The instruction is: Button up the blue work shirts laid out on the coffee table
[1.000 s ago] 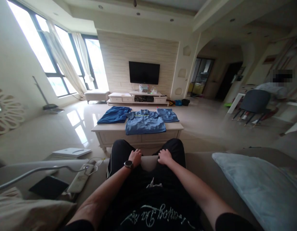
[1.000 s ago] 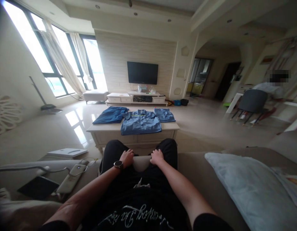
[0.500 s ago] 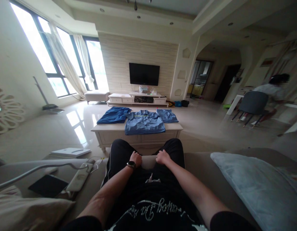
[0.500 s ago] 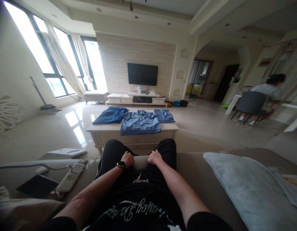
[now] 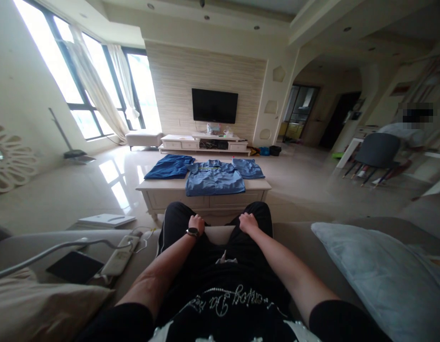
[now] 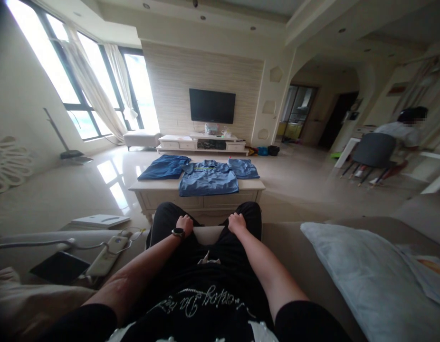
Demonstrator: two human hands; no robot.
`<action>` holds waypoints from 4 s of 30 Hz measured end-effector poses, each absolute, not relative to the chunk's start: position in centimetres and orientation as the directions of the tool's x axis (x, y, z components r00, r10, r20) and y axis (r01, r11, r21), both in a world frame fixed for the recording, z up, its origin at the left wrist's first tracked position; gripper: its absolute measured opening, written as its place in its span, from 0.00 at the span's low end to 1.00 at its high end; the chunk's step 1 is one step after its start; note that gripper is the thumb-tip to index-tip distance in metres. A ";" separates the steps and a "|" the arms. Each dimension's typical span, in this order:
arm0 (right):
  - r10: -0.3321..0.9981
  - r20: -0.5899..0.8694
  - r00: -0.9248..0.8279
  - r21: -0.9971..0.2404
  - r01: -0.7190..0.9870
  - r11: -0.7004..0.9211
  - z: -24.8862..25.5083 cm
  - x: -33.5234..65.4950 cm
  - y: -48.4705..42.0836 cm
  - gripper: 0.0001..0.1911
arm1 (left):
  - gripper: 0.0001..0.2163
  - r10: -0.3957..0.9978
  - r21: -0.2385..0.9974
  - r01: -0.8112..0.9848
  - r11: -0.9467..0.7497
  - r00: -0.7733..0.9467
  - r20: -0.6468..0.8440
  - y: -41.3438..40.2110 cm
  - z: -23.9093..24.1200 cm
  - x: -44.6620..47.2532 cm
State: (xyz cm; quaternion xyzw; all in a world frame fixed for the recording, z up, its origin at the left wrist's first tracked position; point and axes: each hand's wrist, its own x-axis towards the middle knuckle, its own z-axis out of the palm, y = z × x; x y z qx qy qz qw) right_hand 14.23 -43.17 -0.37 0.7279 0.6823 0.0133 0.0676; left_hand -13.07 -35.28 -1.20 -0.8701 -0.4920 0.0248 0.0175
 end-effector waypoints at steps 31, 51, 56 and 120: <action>0.996 -0.011 0.091 0.061 0.994 -0.090 -1.4 13.4 -43.5 0.25 | 0.17 0.847 -0.051 0.848 -0.527 0.529 0.045 -35.9 0.0 -15.8; 0.996 0.017 0.093 0.047 0.994 -0.094 -1.5 13.4 -43.6 0.24 | 0.13 0.845 -0.135 0.843 -0.521 0.487 -0.219 -34.4 1.2 -13.4; 0.995 0.015 0.096 0.042 0.994 -0.096 -1.4 13.3 -43.8 0.24 | 0.17 0.816 -0.125 0.812 -0.571 0.544 -0.195 -34.6 0.4 -15.3; 0.994 0.046 0.099 0.028 0.995 -0.100 -1.4 13.4 -44.0 0.22 | 0.18 0.844 -0.111 0.849 -0.516 0.482 -0.237 -35.0 1.7 -12.5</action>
